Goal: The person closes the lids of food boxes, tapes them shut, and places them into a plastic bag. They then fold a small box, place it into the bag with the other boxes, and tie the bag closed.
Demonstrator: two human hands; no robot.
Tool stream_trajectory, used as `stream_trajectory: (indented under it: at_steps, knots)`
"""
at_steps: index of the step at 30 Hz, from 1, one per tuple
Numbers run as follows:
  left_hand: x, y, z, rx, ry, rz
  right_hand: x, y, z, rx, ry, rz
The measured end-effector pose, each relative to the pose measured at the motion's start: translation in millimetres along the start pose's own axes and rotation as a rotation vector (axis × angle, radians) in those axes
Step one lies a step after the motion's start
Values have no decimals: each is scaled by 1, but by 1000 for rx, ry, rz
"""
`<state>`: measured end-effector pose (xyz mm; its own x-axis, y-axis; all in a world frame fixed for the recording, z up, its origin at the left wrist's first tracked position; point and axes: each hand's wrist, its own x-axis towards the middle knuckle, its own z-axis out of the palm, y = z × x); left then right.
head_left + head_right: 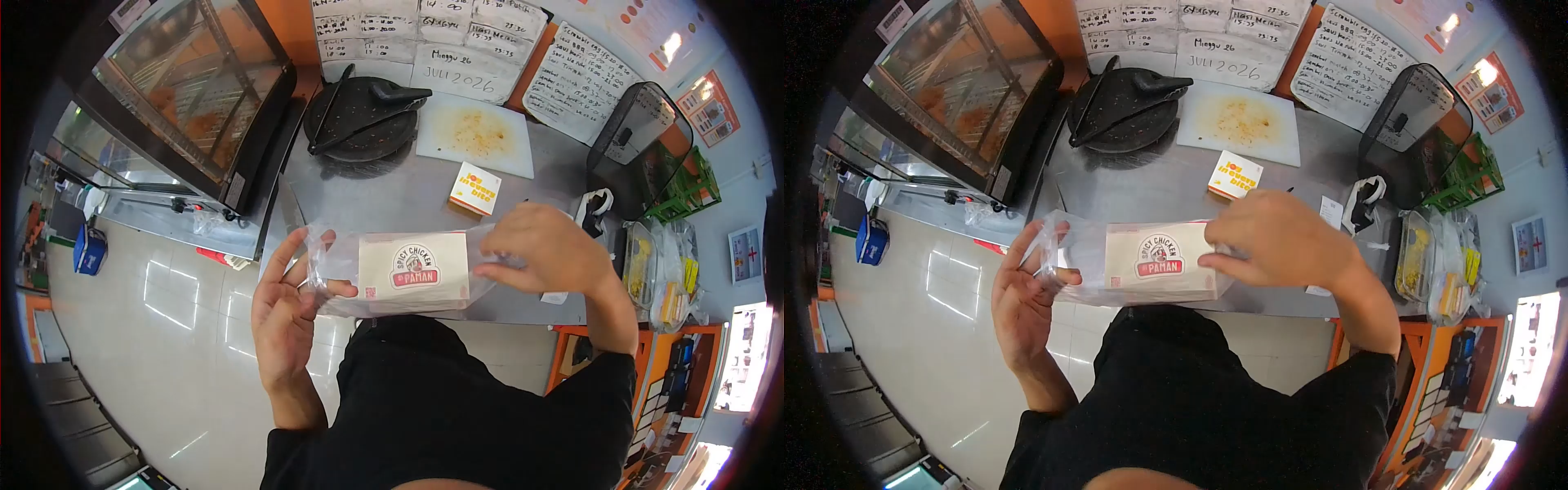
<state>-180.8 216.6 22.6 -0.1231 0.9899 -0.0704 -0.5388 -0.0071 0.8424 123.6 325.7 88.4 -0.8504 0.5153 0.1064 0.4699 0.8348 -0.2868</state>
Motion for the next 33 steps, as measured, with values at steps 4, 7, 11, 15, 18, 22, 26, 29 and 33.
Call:
stream_trajectory:
  at_steps: [4, 7, 11, 15, 18, 22, 26, 29, 33]
  knots:
    - [2, -9, -1, -57, -1, 44, 2, 48, 11, 208, 373, 225]
    - [-4, -12, 7, -28, 31, 95, 11, 147, 83, 143, 190, 362]
    - [-11, -8, 8, 33, -120, 117, 5, 212, 193, -77, -196, 685]
    - [-14, -9, -6, -100, -202, 62, -9, 240, 229, -85, -136, 748]
    - [-10, -14, -7, -129, -174, 89, -12, 230, 208, -16, -134, 806]
    - [-9, -16, -9, -128, -201, 129, -4, 221, 183, 127, -55, 776]
    - [-11, -18, -10, -136, -168, 128, 20, 154, 93, 343, 291, 344]
    - [-8, -17, -4, -124, -151, 112, 43, 61, 24, 456, 292, 106]
    - [-9, -17, 7, -50, -42, 116, 58, -3, 44, 464, 74, -228]
